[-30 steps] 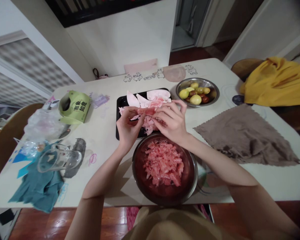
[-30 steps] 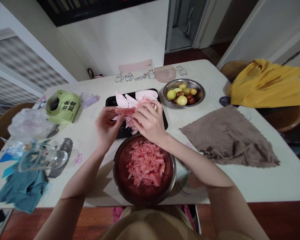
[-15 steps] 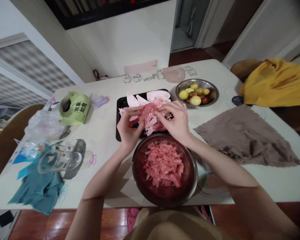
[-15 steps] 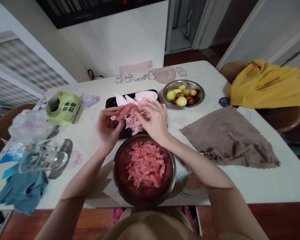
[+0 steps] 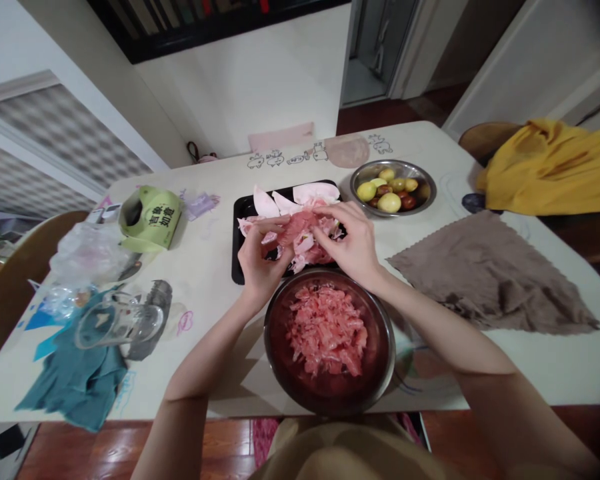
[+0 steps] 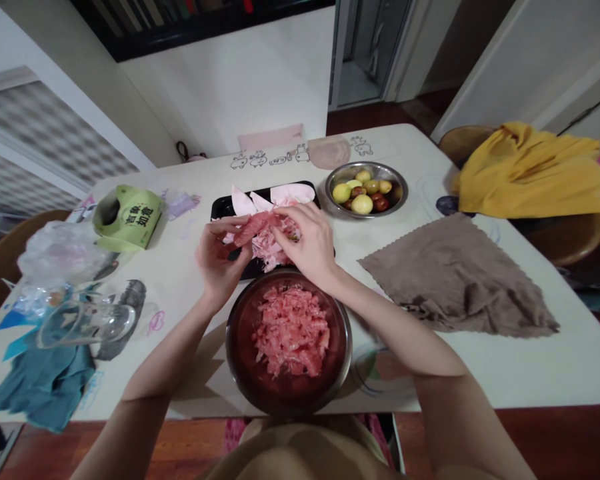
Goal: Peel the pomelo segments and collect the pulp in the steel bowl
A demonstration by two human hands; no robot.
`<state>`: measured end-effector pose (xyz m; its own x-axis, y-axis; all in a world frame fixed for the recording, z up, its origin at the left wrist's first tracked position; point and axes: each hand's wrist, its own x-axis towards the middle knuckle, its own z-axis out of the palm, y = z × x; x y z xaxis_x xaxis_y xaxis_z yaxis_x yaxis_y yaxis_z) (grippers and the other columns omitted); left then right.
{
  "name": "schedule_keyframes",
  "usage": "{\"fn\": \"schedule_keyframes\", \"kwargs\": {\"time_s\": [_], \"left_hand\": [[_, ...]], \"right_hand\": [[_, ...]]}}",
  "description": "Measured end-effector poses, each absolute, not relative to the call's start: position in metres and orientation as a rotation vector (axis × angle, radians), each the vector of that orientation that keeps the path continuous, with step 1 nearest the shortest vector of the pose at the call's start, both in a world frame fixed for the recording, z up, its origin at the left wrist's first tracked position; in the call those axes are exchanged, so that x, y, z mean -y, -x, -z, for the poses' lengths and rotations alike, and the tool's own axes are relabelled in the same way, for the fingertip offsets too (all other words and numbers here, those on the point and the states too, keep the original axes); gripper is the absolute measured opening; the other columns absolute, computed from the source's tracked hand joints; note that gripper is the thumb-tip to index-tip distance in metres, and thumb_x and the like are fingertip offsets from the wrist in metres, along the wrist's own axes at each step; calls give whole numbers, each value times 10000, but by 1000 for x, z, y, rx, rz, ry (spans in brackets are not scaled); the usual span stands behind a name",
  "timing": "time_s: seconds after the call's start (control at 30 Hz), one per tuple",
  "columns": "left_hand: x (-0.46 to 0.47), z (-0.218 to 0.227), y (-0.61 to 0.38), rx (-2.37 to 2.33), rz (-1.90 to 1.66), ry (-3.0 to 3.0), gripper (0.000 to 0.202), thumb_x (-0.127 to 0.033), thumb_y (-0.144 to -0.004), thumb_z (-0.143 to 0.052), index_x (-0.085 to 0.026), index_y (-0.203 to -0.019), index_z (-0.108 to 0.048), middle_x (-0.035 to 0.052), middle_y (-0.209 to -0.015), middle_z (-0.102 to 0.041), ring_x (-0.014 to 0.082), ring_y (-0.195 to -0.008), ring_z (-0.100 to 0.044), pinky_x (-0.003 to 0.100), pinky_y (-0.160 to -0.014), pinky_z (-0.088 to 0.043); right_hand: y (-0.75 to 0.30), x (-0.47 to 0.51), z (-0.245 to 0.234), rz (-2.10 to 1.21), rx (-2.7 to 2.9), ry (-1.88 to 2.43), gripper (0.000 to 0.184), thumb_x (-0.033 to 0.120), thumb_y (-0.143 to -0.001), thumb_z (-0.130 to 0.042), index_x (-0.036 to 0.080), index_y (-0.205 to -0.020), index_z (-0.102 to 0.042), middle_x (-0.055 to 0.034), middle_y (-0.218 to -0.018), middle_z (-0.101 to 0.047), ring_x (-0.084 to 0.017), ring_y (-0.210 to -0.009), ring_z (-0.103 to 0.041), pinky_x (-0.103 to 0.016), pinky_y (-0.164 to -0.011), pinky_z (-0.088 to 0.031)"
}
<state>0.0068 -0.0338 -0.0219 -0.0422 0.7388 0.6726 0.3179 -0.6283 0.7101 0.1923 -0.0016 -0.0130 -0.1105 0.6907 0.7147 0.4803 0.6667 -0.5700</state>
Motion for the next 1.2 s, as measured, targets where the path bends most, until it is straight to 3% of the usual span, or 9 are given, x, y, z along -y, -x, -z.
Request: {"fn": "schedule_keyframes", "kwargs": {"time_s": [0.13,0.33,0.47,0.6,0.93,1.2], "left_hand": [[32,22,-6,-1194,-1641,-1918,414,-84,-826,-662,-237,-1209,-639,78,-1192,-671,199,-1146,-670,314,-902,-627],[32,28,-8,-1132,-1435,-1808,589,-235,-846,-776,-262,-1395,-564,129,-1395,-631,241,-1208,-670,309,-832,-643],[32,24,-7,-1194,-1471,-1932,437,-242,-899,-732,-256,-1325,-638,107,-1305,-695,221,-1166,-677,352,-911,-615],[32,20,-5,-1200,-1507,-2047,340,-175,-918,-680,-239,-1252,-660,79,-1200,-726,198,-1126,-678,398,-1024,-543],[36,12,-2,-1195,-1516,-2110,322,-78,-874,-633,-227,-1159,-644,56,-1104,-720,196,-1064,-675,368,-949,-535],[38,5,-3,-1108,-1463,-1908,264,-165,-853,-705,-231,-1090,-608,50,-1046,-658,180,-974,-650,343,-899,-544]], "right_hand": [[-191,3,14,-105,1796,949,150,265,-956,-628,228,-1071,-719,-49,-1005,-762,-236,-961,-659,-405,-866,-502],[-189,6,17,65,1899,898,203,239,-965,-616,242,-1146,-708,-53,-1065,-761,-248,-1024,-650,-425,-884,-478],[-190,4,16,-43,1928,827,296,220,-972,-602,253,-1259,-669,-65,-1161,-743,-248,-1109,-636,-447,-960,-505],[-189,5,13,-62,1927,781,206,231,-963,-622,223,-1152,-704,-76,-1096,-744,-245,-1070,-635,-443,-947,-522],[-187,8,10,-33,1976,736,139,256,-1000,-584,215,-1085,-686,-48,-1025,-769,-224,-985,-659,-408,-892,-480],[-185,11,8,-324,1924,719,138,308,-993,-599,236,-1047,-704,-44,-978,-759,-216,-942,-665,-411,-890,-503]]}}
